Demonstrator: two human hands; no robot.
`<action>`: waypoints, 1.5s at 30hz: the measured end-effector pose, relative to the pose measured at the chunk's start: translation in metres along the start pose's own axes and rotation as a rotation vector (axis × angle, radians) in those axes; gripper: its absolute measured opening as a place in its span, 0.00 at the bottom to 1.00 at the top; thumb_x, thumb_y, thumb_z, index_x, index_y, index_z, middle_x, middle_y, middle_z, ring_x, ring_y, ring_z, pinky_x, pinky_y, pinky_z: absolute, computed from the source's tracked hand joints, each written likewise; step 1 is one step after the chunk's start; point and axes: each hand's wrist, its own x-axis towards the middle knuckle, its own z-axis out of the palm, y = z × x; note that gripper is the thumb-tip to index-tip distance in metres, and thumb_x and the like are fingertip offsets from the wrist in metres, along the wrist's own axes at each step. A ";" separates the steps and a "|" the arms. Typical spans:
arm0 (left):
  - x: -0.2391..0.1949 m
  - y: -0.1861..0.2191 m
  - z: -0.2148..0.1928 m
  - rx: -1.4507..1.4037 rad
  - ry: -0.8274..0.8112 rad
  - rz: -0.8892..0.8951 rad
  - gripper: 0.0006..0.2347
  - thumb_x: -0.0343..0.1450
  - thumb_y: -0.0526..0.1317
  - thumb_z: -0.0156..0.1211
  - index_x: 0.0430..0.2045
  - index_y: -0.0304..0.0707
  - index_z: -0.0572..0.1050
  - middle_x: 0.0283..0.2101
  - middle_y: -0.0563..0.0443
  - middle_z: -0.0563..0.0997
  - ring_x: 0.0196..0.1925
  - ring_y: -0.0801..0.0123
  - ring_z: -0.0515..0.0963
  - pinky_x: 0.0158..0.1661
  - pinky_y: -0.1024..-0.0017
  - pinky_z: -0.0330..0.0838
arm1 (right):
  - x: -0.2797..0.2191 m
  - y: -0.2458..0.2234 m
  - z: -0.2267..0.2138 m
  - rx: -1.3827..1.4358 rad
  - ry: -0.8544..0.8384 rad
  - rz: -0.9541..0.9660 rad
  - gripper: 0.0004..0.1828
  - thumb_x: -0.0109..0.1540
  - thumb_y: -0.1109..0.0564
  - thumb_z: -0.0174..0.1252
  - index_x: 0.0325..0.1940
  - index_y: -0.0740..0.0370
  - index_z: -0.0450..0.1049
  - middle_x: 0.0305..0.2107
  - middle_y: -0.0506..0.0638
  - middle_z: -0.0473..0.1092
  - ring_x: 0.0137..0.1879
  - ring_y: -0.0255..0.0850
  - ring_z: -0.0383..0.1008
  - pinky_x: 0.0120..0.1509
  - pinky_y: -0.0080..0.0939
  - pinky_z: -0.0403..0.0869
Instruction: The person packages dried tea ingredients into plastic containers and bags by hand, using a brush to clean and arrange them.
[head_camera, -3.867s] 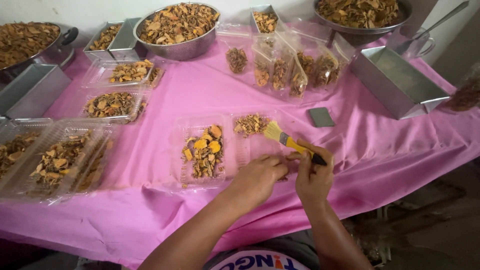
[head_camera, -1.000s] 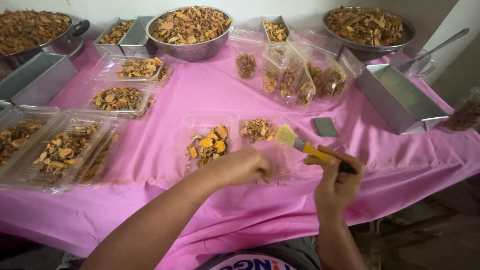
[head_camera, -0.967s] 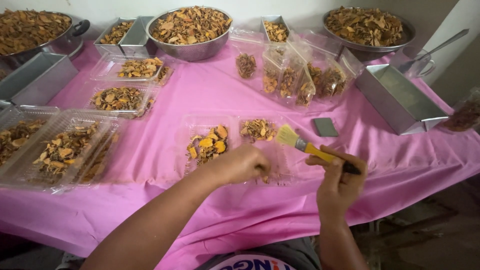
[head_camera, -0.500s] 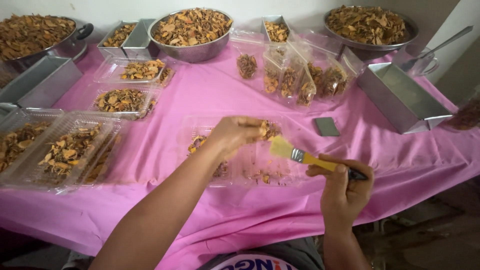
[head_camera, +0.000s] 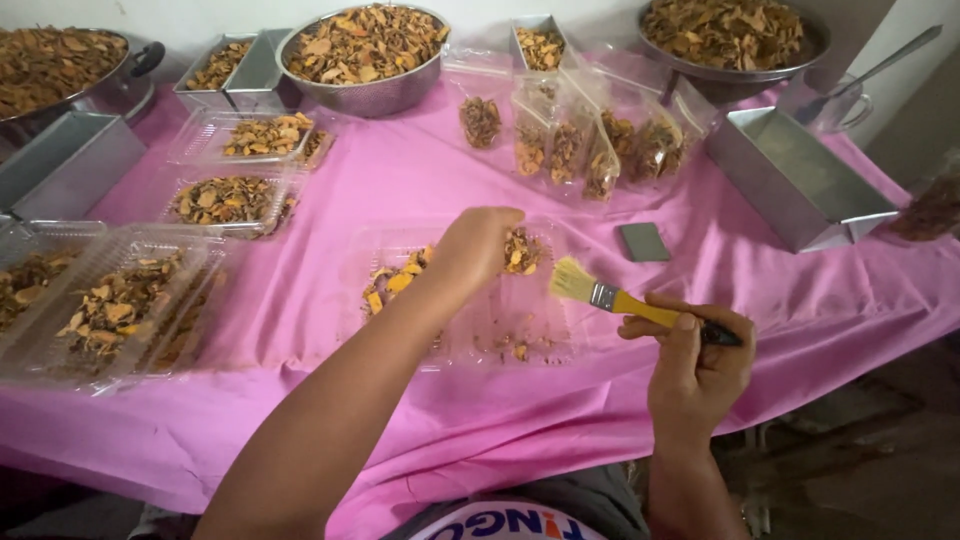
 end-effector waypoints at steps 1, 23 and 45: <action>-0.014 0.003 -0.001 0.002 -0.002 -0.001 0.22 0.71 0.20 0.44 0.59 0.34 0.71 0.63 0.34 0.71 0.63 0.48 0.74 0.66 0.50 0.63 | 0.000 0.001 -0.002 0.001 0.001 0.003 0.06 0.74 0.63 0.44 0.52 0.69 0.56 0.40 0.71 0.73 0.29 0.56 0.79 0.39 0.50 0.83; -0.294 -0.183 0.132 0.076 0.843 0.114 0.07 0.71 0.33 0.58 0.33 0.48 0.83 0.34 0.53 0.82 0.33 0.67 0.81 0.39 0.73 0.75 | 0.064 0.008 0.017 -0.102 -0.623 0.222 0.05 0.70 0.65 0.47 0.49 0.70 0.63 0.34 0.67 0.78 0.26 0.47 0.82 0.30 0.41 0.83; -0.203 -0.152 0.025 0.204 0.774 0.393 0.10 0.67 0.32 0.66 0.42 0.38 0.81 0.49 0.39 0.77 0.52 0.50 0.76 0.50 0.58 0.79 | 0.086 0.013 0.060 -0.247 -0.872 0.437 0.04 0.71 0.64 0.43 0.48 0.66 0.63 0.39 0.61 0.80 0.33 0.46 0.85 0.35 0.40 0.87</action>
